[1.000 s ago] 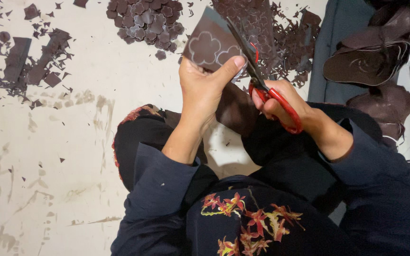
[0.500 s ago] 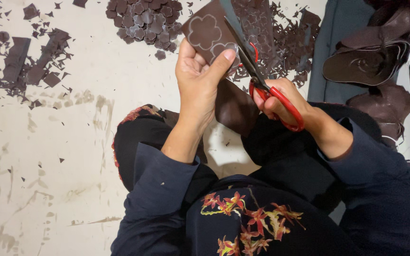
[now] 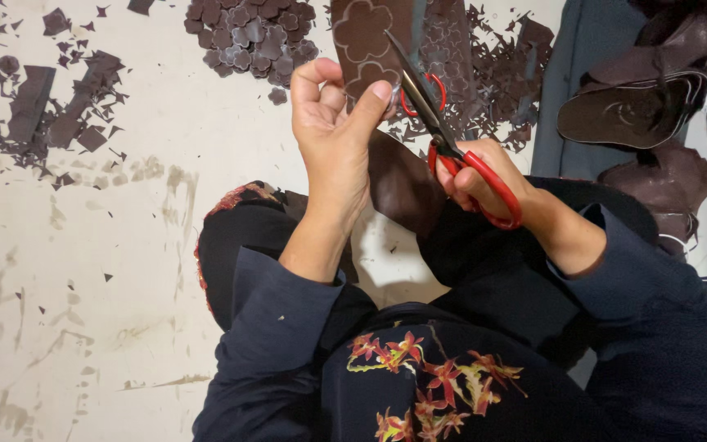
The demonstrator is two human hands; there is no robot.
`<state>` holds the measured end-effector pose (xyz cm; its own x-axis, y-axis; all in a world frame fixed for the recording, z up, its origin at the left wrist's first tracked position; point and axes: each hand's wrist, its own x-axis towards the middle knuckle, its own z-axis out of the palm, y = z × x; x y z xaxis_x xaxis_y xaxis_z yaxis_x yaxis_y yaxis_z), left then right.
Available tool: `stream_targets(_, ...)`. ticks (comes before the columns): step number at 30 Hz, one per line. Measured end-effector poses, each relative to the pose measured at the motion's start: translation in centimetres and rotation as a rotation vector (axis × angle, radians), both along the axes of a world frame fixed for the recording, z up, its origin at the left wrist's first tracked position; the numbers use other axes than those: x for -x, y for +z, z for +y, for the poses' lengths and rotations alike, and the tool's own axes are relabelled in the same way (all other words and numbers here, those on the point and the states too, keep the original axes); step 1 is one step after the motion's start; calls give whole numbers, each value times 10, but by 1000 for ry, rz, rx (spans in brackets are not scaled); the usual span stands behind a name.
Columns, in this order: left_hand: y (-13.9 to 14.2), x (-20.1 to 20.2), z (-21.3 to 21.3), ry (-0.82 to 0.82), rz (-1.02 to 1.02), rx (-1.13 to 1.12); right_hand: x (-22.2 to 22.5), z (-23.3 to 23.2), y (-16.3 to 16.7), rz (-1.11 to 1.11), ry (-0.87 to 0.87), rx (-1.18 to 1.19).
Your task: The person sits on the floor and uses red-handled scissors to cut flower-shaped pieces from a brown patterned sheet. Cut pieces are placed in a pile while offcuts accumulate nearby.
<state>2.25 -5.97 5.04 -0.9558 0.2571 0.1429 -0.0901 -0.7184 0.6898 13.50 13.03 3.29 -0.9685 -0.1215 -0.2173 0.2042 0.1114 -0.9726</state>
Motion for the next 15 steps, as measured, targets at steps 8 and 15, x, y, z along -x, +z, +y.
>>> stream_targets(8,-9,-4,-1,28,118,73,8,5,7,100,126,-169)
stream_targets(15,-4,-6,-5,16,250,162,12,6,12,139,195,-222)
